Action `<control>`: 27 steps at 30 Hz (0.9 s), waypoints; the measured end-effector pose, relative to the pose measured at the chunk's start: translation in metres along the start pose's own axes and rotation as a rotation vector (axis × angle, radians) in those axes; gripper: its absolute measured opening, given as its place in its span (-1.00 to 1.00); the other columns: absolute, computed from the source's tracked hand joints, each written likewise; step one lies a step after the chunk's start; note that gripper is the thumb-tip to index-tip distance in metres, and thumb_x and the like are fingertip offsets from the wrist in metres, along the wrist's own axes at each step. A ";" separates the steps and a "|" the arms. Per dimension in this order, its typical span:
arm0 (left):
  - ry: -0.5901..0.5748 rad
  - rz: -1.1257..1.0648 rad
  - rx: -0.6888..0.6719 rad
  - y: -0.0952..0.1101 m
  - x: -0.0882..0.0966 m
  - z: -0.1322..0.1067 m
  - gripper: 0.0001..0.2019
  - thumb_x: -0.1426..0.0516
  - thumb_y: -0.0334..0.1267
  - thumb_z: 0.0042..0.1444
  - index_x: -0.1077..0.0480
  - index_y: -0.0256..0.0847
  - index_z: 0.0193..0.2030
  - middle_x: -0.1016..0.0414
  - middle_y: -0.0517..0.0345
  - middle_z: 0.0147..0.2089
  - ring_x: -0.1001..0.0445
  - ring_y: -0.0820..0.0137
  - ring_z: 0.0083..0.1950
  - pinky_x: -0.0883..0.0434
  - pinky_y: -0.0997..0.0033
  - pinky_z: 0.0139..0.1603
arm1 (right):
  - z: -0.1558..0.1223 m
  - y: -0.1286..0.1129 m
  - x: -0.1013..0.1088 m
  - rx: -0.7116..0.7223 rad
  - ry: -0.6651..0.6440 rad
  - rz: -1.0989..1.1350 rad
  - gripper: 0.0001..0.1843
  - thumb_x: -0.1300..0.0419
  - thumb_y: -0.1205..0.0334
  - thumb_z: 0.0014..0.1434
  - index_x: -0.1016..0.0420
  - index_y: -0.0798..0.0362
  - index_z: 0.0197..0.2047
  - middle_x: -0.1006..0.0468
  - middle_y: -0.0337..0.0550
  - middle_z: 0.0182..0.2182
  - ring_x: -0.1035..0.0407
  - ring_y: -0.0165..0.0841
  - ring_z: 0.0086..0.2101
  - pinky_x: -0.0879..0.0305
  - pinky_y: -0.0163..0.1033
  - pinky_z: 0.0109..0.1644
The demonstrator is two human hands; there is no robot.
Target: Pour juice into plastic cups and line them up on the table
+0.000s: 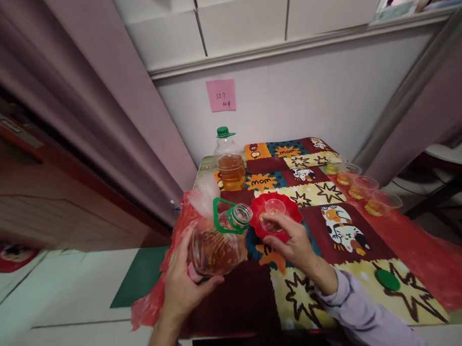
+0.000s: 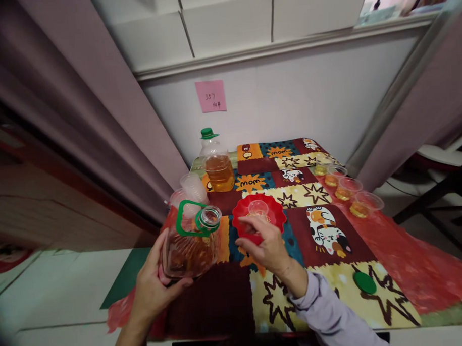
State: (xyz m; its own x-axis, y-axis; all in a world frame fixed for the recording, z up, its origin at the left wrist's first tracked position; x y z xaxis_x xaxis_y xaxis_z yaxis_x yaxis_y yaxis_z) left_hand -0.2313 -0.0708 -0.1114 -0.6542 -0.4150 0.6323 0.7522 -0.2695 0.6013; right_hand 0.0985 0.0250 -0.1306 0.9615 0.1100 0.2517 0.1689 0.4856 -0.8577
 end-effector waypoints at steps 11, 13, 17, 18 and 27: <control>-0.039 0.104 -0.027 0.011 -0.011 0.004 0.29 -0.53 0.43 -0.01 -0.21 -0.10 0.75 -0.43 -0.43 0.63 -0.50 -0.36 0.58 -0.45 -0.42 0.54 | -0.006 0.003 -0.119 -0.262 -0.300 0.757 0.29 -0.79 -0.40 -0.17 -0.31 -0.13 0.44 -0.56 0.19 0.40 -0.50 0.22 0.42 -0.36 0.41 0.58; -0.061 0.117 -0.017 0.014 -0.013 0.005 0.36 -0.55 0.43 -0.07 -0.17 -0.08 0.77 -0.41 -0.44 0.65 -0.47 -0.38 0.59 -0.45 -0.44 0.53 | -0.006 0.010 -0.121 -0.304 -0.292 0.787 0.29 -0.80 -0.40 -0.22 -0.34 -0.11 0.40 -0.56 0.21 0.39 -0.50 0.24 0.41 -0.34 0.43 0.59; -0.055 0.143 -0.003 0.019 0.001 0.009 0.37 -0.53 0.53 -0.14 -0.23 0.01 0.74 -0.42 -0.34 0.66 -0.40 -0.40 0.63 -0.21 -0.63 0.63 | -0.007 0.018 -0.125 -0.358 -0.311 0.901 0.30 -0.81 -0.37 -0.22 -0.32 -0.15 0.42 -0.55 0.18 0.42 -0.50 0.21 0.42 -0.37 0.43 0.57; -0.020 0.145 0.024 0.016 0.009 0.010 0.25 -0.50 0.54 -0.08 -0.33 0.03 0.68 -0.46 -0.29 0.64 -0.40 -0.39 0.63 -0.12 -0.66 0.66 | -0.006 0.020 -0.125 -0.359 -0.305 0.918 0.32 -0.81 -0.37 -0.23 -0.32 -0.17 0.44 -0.54 0.18 0.44 -0.49 0.22 0.43 -0.39 0.41 0.57; 0.424 -0.717 0.819 -0.073 -0.011 -0.047 -0.17 -0.20 0.65 0.20 -0.69 -0.12 0.10 -0.77 -0.24 0.24 -0.60 -0.27 0.46 -0.50 -0.38 0.49 | 0.003 0.031 -0.111 -0.363 -0.255 0.936 0.45 -0.79 -0.32 -0.17 -0.16 -0.17 0.60 -0.42 0.21 0.55 -0.37 0.24 0.53 -0.33 0.39 0.62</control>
State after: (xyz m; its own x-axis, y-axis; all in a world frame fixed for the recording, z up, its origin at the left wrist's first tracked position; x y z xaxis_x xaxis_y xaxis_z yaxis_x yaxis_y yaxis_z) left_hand -0.2757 -0.0873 -0.1849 -0.7129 -0.6939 -0.1010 -0.1559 0.0164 0.9876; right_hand -0.0038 0.0307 -0.1838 0.6742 0.5099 -0.5342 -0.5270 -0.1745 -0.8317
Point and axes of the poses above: each hand's wrist, its own z-axis towards the middle knuckle, its own x-axis out of the back of the hand, y = z × x, the point moved 8 cm from there along z, towards the middle knuckle
